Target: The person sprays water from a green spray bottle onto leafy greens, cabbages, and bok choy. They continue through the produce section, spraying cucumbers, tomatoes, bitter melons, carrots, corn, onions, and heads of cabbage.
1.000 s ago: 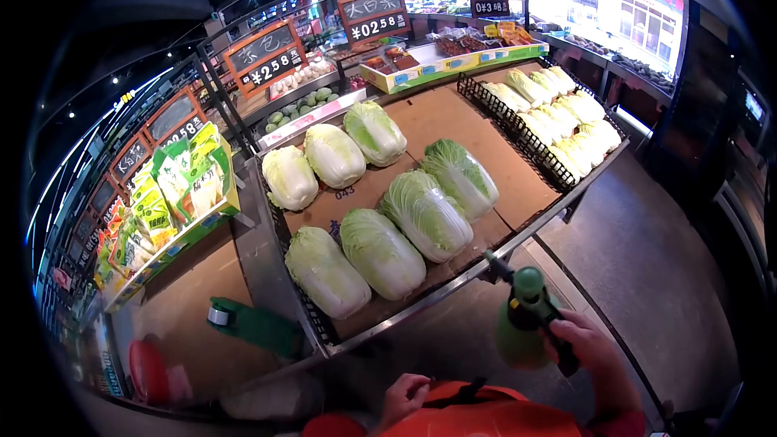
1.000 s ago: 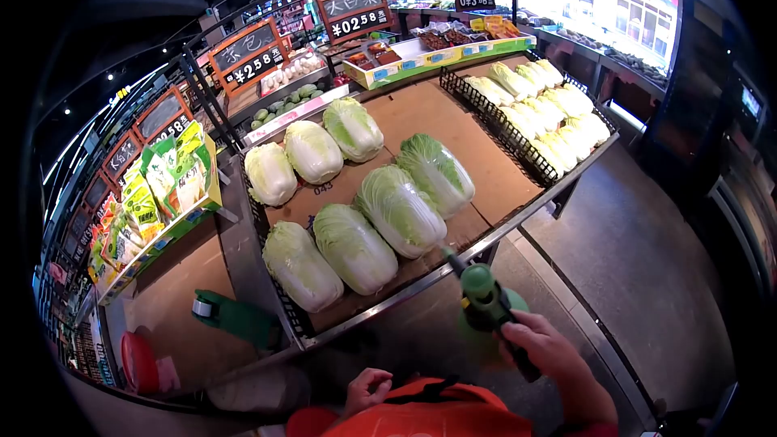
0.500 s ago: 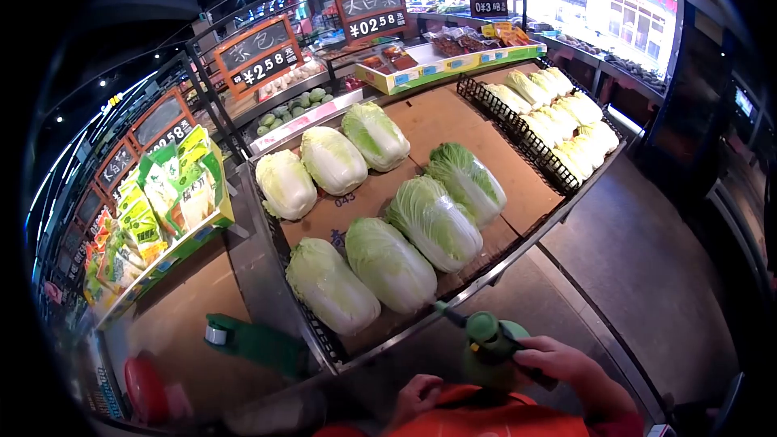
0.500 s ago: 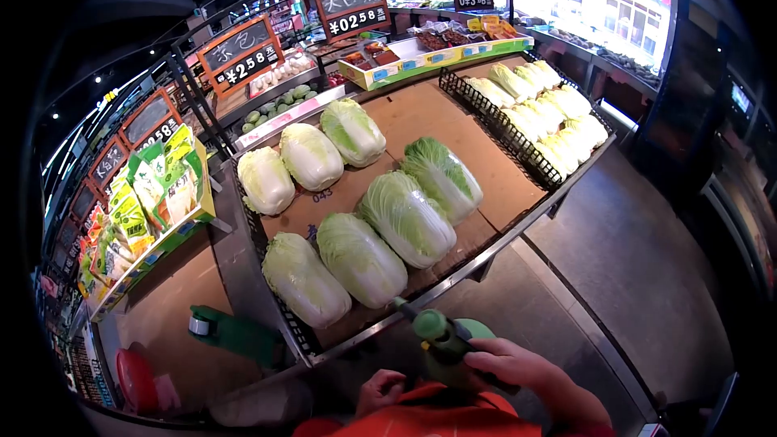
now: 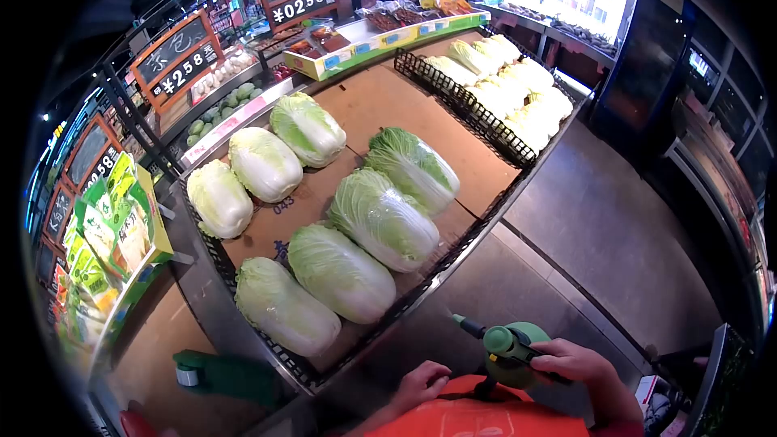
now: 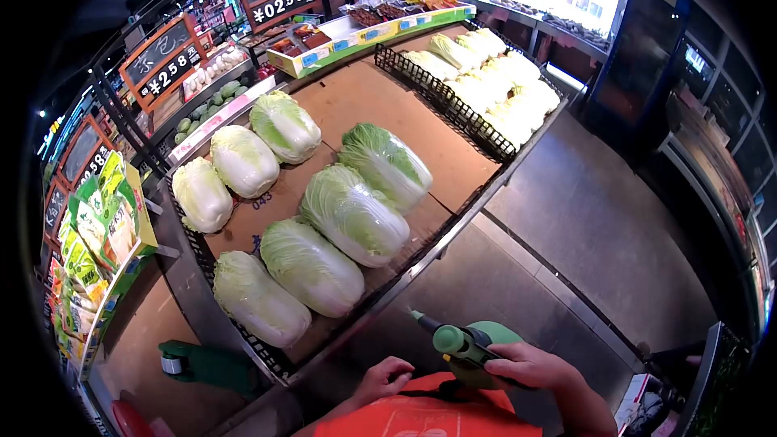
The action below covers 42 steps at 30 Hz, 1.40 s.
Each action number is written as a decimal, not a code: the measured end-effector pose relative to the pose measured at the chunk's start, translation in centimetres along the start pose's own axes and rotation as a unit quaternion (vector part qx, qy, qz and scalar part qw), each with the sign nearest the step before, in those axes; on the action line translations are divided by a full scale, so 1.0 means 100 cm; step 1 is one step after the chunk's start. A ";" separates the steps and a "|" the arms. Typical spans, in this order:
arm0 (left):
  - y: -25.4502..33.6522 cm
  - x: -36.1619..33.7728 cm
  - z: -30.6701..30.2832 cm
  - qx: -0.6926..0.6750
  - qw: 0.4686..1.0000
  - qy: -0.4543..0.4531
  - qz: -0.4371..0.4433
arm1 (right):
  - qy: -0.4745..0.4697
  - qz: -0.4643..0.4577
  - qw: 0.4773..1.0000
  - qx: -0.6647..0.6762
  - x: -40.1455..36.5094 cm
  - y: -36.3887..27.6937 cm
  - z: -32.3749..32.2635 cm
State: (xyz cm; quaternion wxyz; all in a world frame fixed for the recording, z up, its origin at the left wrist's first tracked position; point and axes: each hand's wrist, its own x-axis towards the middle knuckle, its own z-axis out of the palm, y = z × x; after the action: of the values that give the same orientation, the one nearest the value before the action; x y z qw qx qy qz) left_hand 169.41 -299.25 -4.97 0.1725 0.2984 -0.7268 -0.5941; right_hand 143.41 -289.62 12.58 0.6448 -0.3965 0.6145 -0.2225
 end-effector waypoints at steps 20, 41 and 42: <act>0.078 0.206 0.205 0.084 0.993 -0.080 0.004 | 0.222 -0.182 0.924 0.252 -0.058 0.112 -0.257; 0.095 0.526 0.300 0.014 0.978 -0.170 0.124 | 0.311 -0.168 0.874 0.335 -0.024 0.094 -0.515; 0.106 0.542 0.297 0.010 0.978 -0.174 0.117 | 0.322 -0.167 0.873 0.327 -0.018 0.086 -0.529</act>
State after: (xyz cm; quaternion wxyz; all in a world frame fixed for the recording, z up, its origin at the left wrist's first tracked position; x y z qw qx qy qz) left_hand 107.66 -310.02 -7.29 0.1090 0.1048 -0.7816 -0.6052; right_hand 90.17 -295.79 10.59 0.4575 -0.1669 0.6046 -0.6303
